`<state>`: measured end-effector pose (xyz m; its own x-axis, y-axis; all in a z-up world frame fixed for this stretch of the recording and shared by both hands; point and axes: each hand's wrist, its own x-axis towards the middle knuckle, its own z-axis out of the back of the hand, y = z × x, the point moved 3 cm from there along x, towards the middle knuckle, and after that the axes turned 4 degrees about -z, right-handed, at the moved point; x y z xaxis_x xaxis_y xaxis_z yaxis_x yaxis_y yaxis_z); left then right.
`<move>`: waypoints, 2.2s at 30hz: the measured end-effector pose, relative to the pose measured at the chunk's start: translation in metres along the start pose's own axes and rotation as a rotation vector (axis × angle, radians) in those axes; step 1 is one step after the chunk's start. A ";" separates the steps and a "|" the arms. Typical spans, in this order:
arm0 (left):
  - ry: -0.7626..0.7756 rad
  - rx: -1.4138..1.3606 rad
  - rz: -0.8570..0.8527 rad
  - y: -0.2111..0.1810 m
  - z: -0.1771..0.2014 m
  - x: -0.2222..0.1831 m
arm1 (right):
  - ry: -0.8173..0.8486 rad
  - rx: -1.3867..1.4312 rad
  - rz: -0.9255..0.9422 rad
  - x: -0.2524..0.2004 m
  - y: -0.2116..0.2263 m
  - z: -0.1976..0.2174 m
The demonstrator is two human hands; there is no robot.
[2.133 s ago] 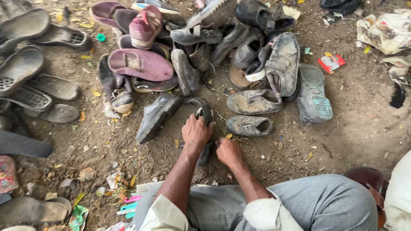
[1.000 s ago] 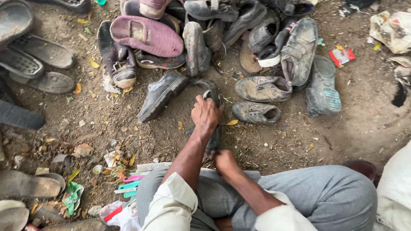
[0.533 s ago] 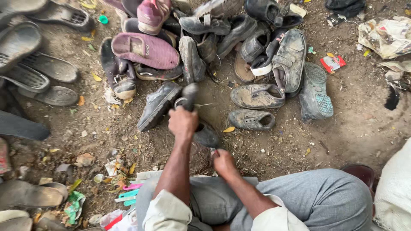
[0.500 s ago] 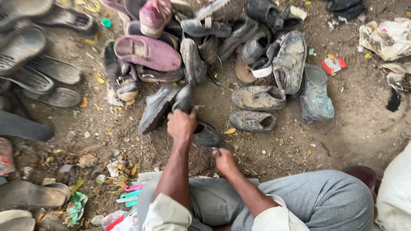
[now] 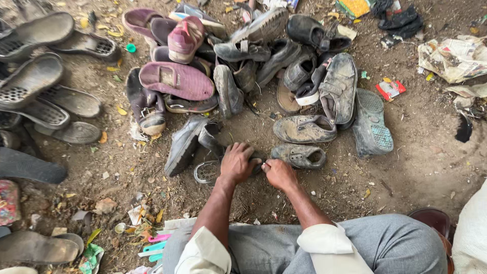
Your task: The person uses a small knife and a glue stick to repair several shoes and sandals, applying adhesive and trimming edges by hand.
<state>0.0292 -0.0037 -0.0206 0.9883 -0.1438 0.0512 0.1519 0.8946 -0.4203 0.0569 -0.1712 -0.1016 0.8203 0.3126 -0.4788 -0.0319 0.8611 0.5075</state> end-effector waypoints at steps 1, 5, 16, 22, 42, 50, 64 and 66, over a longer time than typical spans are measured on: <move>-0.012 -0.033 0.013 0.004 -0.007 -0.002 | 0.005 -0.002 -0.017 0.001 -0.002 -0.001; -0.025 -0.060 0.071 0.015 -0.014 -0.003 | -0.061 0.015 -0.028 -0.016 0.002 -0.005; -0.124 -0.127 0.150 0.015 -0.017 -0.008 | 0.015 0.251 -0.316 -0.063 0.008 -0.058; -0.357 -0.171 0.350 0.026 -0.028 -0.009 | -0.046 0.254 -0.208 -0.062 0.009 -0.069; -0.650 -0.629 0.624 0.069 -0.039 -0.010 | -0.225 0.322 0.006 -0.056 0.025 -0.142; -0.654 -0.653 0.612 0.081 -0.061 -0.014 | -0.057 0.448 -0.141 -0.045 -0.005 -0.185; -0.658 -0.696 0.659 0.098 -0.051 -0.001 | 0.294 1.044 -0.510 -0.079 0.057 -0.118; -0.635 -0.625 0.696 0.103 -0.058 -0.005 | 0.321 1.070 -0.509 -0.087 0.070 -0.115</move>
<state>0.0395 0.0646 -0.1172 0.7105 0.7037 0.0049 -0.2926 0.3017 -0.9074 -0.0827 -0.0920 -0.1071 0.4199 0.2521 -0.8719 0.8597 0.1975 0.4711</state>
